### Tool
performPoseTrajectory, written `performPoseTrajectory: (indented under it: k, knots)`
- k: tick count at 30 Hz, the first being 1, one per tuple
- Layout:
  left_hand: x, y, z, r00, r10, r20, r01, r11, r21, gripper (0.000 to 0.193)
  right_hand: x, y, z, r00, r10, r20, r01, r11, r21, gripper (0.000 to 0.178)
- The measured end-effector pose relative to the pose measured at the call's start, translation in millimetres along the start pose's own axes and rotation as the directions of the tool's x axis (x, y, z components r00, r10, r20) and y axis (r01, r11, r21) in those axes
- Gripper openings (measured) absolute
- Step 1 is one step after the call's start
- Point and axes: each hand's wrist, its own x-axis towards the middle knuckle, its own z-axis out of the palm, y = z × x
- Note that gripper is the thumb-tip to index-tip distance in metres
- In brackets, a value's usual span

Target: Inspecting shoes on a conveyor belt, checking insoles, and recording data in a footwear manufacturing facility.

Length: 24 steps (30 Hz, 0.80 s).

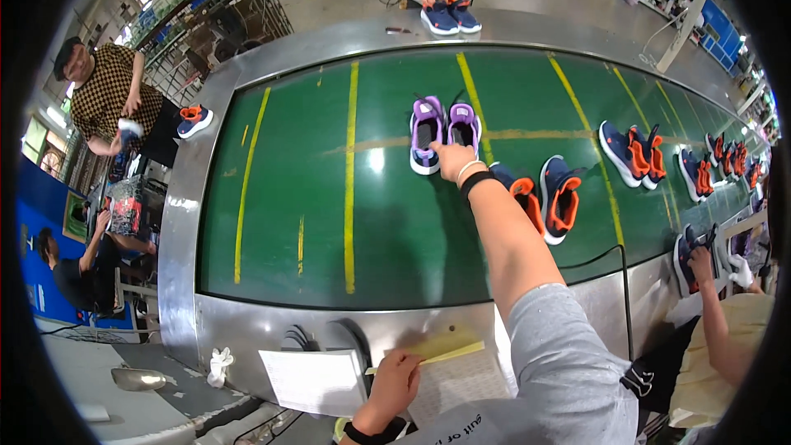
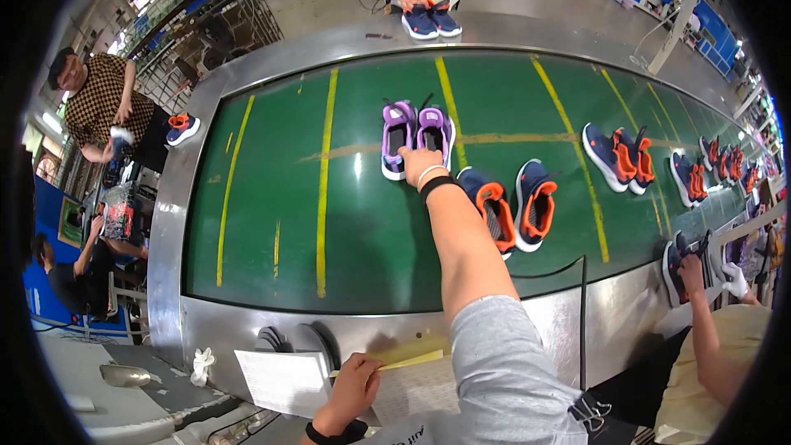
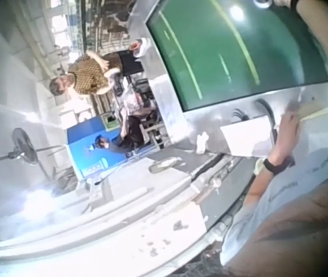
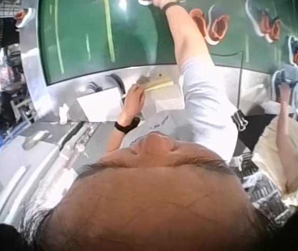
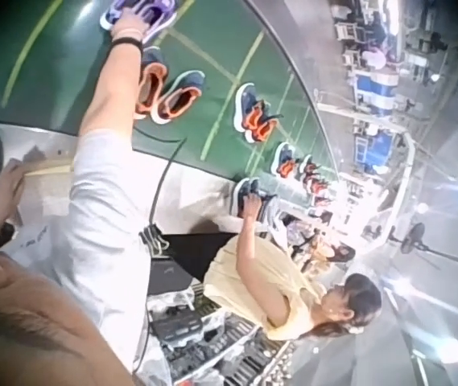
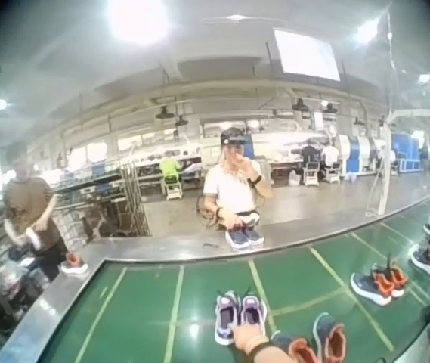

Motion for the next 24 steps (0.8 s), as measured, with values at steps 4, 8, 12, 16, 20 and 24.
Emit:
performPoseTrajectory:
  k: [4, 8, 12, 16, 20, 24]
  knots:
    - [7.7, -10.3, -14.4, 0.994, -0.105, -0.039, 0.103, 0.994, -0.040, 0.021, -10.0, -3.9, 25.4, 0.979, -0.191, -0.073, 0.194, 0.980, 0.042, 0.027]
    - [38.7, -11.6, -32.3, 0.995, -0.064, -0.081, 0.051, 0.988, -0.149, 0.016, -90.9, -44.8, 26.8, 0.917, -0.395, 0.056, 0.399, 0.914, -0.080, 0.022]
    - [62.2, -14.9, -30.5, 0.998, -0.025, 0.064, 0.035, 0.988, -0.149, 0.016, -152.2, -58.3, 39.2, 0.903, -0.420, 0.086, 0.399, 0.897, 0.189, 0.025]
    - [72.7, -6.9, -25.3, 0.994, -0.071, 0.082, 0.084, 0.981, -0.173, 0.017, -215.5, -58.6, -11.3, 0.865, -0.441, -0.237, 0.496, 0.819, 0.286, 0.028]
    - [84.5, 12.6, -17.4, 0.981, -0.083, 0.173, 0.129, 0.952, -0.279, 0.017, -281.1, -48.7, -22.5, 0.883, -0.465, -0.060, 0.466, 0.860, 0.208, 0.027]
    - [86.6, 26.3, -11.9, 0.976, 0.108, 0.188, -0.078, 0.984, -0.161, 0.016, -291.9, -19.7, -12.9, 0.954, -0.298, 0.000, 0.273, 0.872, 0.406, 0.018]
